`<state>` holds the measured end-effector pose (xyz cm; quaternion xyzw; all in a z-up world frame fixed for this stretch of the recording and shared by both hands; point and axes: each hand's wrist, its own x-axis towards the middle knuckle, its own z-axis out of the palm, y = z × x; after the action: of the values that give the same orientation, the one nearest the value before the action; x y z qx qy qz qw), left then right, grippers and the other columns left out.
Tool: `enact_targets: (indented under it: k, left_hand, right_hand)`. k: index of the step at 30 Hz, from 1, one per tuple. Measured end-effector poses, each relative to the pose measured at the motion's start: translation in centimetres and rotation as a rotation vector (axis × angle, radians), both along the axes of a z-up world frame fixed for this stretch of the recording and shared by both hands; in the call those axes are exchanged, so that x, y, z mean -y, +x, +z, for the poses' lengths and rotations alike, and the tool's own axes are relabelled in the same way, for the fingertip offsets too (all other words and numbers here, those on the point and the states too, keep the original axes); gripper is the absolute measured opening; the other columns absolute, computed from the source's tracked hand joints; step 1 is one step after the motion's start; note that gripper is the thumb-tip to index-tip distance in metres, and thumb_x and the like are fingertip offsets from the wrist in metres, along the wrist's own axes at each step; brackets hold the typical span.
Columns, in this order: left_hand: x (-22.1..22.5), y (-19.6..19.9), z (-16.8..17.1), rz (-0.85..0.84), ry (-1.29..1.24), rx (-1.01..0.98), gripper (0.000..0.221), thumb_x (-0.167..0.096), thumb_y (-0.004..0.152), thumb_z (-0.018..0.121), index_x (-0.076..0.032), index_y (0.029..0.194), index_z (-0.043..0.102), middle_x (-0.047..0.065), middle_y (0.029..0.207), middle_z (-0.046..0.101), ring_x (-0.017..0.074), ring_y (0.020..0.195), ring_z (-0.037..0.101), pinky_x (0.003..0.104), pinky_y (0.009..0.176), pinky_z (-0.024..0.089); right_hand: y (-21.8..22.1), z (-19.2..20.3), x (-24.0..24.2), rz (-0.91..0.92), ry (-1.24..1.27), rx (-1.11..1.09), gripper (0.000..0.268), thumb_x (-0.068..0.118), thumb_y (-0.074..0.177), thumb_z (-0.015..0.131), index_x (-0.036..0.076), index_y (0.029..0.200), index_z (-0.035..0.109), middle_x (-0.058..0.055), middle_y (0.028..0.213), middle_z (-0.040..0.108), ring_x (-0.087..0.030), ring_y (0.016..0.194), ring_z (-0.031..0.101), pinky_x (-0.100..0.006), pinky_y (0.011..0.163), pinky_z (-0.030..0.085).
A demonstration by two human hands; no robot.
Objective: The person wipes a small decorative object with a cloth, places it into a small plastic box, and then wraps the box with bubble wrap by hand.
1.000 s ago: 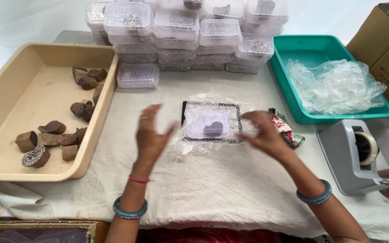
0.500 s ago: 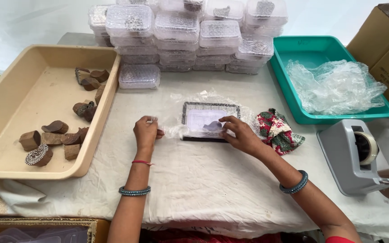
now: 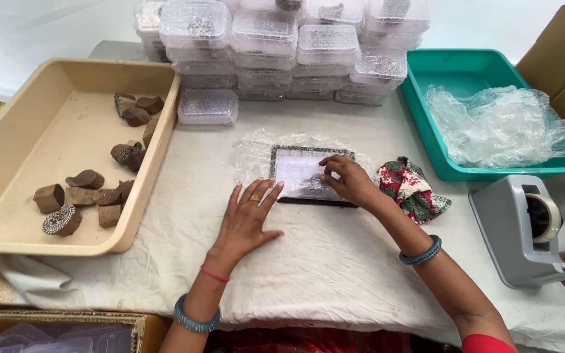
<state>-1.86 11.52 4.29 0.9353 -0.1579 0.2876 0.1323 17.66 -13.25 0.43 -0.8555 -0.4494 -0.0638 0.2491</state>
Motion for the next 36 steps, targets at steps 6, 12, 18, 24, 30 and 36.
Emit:
enact_targets:
  k: [6,12,18,24,30,36]
  left_hand:
    - [-1.8,2.9,-4.6,0.166,0.168,-0.143,0.077,-0.007,0.085,0.073,-0.016,0.157,0.047,0.001,0.123,0.070,0.0160,0.117,0.067,0.049,0.117,0.044]
    - [-2.7,8.2,-4.8,0.184,-0.630,-0.332,0.018,-0.020,0.097,0.069,-0.018,0.113,0.077,0.001,0.076,0.078,0.0102,0.064,0.075,0.030,0.059,0.059]
    - [-5.3,14.4,-5.9,0.338,-0.681,-0.405,0.016,-0.023,0.095,0.075,-0.012,0.104,0.081,0.007,0.072,0.076,0.0149,0.061,0.069,0.030,0.062,0.053]
    - [-4.2,9.3,-1.5,0.356,-0.650,0.498,0.014,-0.010,0.110,0.056,-0.003,0.119,0.064,0.014,0.109,0.066,0.0239,0.089,0.068,0.030,0.073,0.059]
    - [3.6,3.1,-2.4,-0.097,-0.297,-0.288,0.017,-0.023,0.105,0.062,-0.011,0.115,0.071,0.004,0.123,0.072,0.0203,0.117,0.070,0.036,0.098,0.061]
    - [4.2,6.7,-5.0,-0.190,-0.024,-0.132,0.049,-0.034,0.099,0.059,-0.010,0.142,0.061,0.008,0.149,0.056,0.0259,0.141,0.047,0.045,0.117,0.034]
  right_hand:
    - [0.6,0.0,0.2,-0.031,0.016,-0.102,0.028,0.034,0.096,0.069,0.007,0.092,0.065,-0.010,0.142,0.058,-0.032,0.125,0.056,-0.042,0.090,0.057]
    - [0.8,-0.1,0.0,-0.062,-0.026,-0.093,0.029,0.036,0.094,0.071,0.008,0.091,0.065,-0.008,0.139,0.060,-0.030,0.122,0.058,-0.040,0.087,0.059]
    - [1.2,-0.8,0.1,-0.041,0.011,-0.021,0.030,0.035,0.093,0.072,0.007,0.087,0.065,-0.008,0.135,0.062,-0.031,0.124,0.057,-0.042,0.092,0.056]
    - [1.5,-1.1,0.1,-0.032,0.048,-0.008,0.029,0.035,0.092,0.074,0.008,0.085,0.066,-0.007,0.133,0.065,-0.030,0.123,0.057,-0.044,0.097,0.053]
    - [1.0,-0.6,0.0,-0.070,0.063,-0.124,0.032,0.038,0.093,0.072,0.008,0.087,0.065,-0.007,0.133,0.064,-0.028,0.124,0.057,-0.042,0.094,0.055]
    - [1.7,-1.5,0.4,-0.044,0.128,-0.064,0.031,0.038,0.093,0.073,0.007,0.090,0.067,-0.007,0.129,0.066,-0.029,0.122,0.059,-0.043,0.093,0.055]
